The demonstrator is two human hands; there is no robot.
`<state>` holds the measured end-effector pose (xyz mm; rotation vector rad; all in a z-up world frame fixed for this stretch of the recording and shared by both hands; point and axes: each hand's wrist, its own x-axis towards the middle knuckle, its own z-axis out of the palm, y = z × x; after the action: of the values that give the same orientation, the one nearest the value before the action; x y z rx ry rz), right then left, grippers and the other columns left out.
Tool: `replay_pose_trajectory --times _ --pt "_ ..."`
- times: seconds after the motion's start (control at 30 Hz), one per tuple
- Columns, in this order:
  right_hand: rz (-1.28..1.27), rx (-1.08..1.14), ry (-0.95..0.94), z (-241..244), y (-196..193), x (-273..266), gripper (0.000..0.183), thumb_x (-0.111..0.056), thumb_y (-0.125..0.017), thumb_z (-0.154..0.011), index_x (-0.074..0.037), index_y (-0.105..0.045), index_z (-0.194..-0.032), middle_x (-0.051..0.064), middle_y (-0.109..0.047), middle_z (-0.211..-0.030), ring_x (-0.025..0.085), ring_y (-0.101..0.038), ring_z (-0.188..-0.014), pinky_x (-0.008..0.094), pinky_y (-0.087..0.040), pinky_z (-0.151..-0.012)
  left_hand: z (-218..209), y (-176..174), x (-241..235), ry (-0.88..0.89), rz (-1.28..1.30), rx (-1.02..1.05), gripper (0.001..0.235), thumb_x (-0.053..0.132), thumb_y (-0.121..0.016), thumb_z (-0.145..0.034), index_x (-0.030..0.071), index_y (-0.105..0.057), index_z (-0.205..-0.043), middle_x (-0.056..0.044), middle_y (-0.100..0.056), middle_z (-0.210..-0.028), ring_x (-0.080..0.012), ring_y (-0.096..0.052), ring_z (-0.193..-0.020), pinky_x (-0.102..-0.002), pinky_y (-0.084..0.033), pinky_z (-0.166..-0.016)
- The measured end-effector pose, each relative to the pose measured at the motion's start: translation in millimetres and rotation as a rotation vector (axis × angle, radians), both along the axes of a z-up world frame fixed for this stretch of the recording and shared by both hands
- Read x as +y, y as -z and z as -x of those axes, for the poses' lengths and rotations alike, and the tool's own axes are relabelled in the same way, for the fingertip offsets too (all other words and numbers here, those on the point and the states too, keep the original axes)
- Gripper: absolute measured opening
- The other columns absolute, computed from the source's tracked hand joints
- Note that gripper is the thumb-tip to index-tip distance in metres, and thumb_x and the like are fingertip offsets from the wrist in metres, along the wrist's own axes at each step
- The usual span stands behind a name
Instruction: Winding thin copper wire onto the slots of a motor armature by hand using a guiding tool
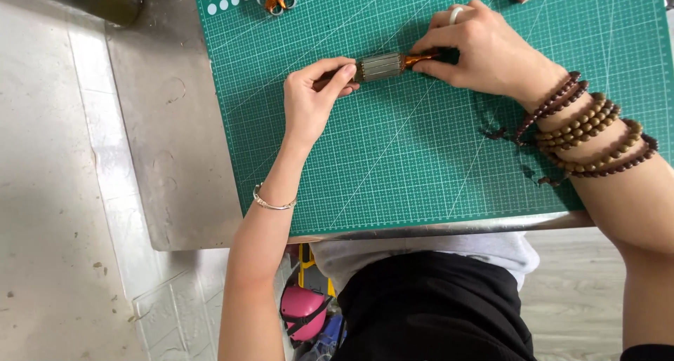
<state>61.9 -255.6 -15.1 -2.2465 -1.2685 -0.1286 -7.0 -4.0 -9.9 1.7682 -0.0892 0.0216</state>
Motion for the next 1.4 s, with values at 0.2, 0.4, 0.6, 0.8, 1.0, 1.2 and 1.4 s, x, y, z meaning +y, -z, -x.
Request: replay_pose_trajectory --times 0.2,0.4,0.6,0.8,1.0,1.2,1.4 --pt "-0.028 0.051 -0.015 0.9 -5.4 1.4 0.017 -0.015 -0.071 -0.091 -0.001 -0.073 -0.098 0.011 -0.066 -0.088 0.023 -0.059 -0.072 0.039 -0.045 -0.071 0.5 -5.7 -0.2 -0.003 0.012 0.025 0.018 0.01 -0.064 -0.087 -0.001 -0.066 -0.101 -0.016 -0.07 -0.091 -0.0202 -0.072 -0.075 -0.021 -0.063 -0.069" --pt "0.03 0.114 0.021 1.2 -1.6 0.5 0.021 -0.018 -0.068 -0.092 -0.002 -0.071 -0.105 0.01 -0.065 -0.099 0.023 -0.058 -0.088 0.04 -0.036 -0.079 -0.6 -8.5 -0.9 -0.004 0.001 0.069 0.017 0.008 -0.063 -0.087 -0.002 -0.066 -0.101 -0.015 -0.07 -0.09 -0.0202 -0.072 -0.075 -0.021 -0.062 -0.069" --pt "0.001 0.084 -0.007 0.9 0.0 0.9 0.029 -0.012 -0.077 -0.085 -0.001 -0.07 -0.111 0.014 -0.064 -0.105 0.026 -0.059 -0.097 0.042 -0.04 -0.086 -0.5 -9.8 -0.9 -0.017 -0.023 0.049 0.016 0.009 -0.063 -0.088 -0.002 -0.066 -0.1 -0.014 -0.07 -0.09 -0.0205 -0.072 -0.075 -0.021 -0.063 -0.069" --pt "0.012 0.109 0.008 2.3 -4.2 2.4 0.025 -0.01 -0.076 -0.09 -0.002 -0.07 -0.113 0.014 -0.063 -0.103 0.026 -0.057 -0.093 0.039 -0.035 -0.078 -0.3 -8.4 0.4 -0.013 0.025 0.024 0.017 0.008 -0.064 -0.087 -0.003 -0.065 -0.1 -0.016 -0.07 -0.09 -0.0219 -0.072 -0.075 -0.023 -0.063 -0.07" --pt "0.008 0.132 0.028 4.0 -4.4 2.7 0.027 -0.009 -0.077 -0.091 0.0 -0.069 -0.115 0.013 -0.063 -0.107 0.025 -0.057 -0.094 0.039 -0.034 -0.08 -0.6 -6.5 2.5 -0.004 0.019 0.024 0.016 0.009 -0.064 -0.088 -0.001 -0.065 -0.1 -0.014 -0.07 -0.089 -0.0211 -0.073 -0.073 -0.021 -0.063 -0.067" --pt "0.003 0.107 0.006 5.1 -5.3 4.4 0.029 -0.007 -0.075 -0.092 0.003 -0.067 -0.118 0.015 -0.06 -0.106 0.028 -0.055 -0.093 0.042 -0.04 -0.084 -1.2 -7.5 2.8 0.01 0.033 0.03 0.016 0.007 -0.063 -0.088 -0.002 -0.065 -0.101 -0.015 -0.07 -0.09 -0.0218 -0.072 -0.075 -0.022 -0.063 -0.069" --pt "-0.006 0.093 0.008 6.6 -3.0 7.2 0.031 -0.006 -0.076 -0.092 0.003 -0.066 -0.12 0.016 -0.059 -0.107 0.03 -0.053 -0.091 0.041 -0.038 -0.08 -3.2 -9.8 4.8 0.024 0.022 0.031 0.015 0.007 -0.063 -0.088 -0.001 -0.065 -0.1 -0.014 -0.07 -0.088 -0.0203 -0.072 -0.073 -0.021 -0.062 -0.068"
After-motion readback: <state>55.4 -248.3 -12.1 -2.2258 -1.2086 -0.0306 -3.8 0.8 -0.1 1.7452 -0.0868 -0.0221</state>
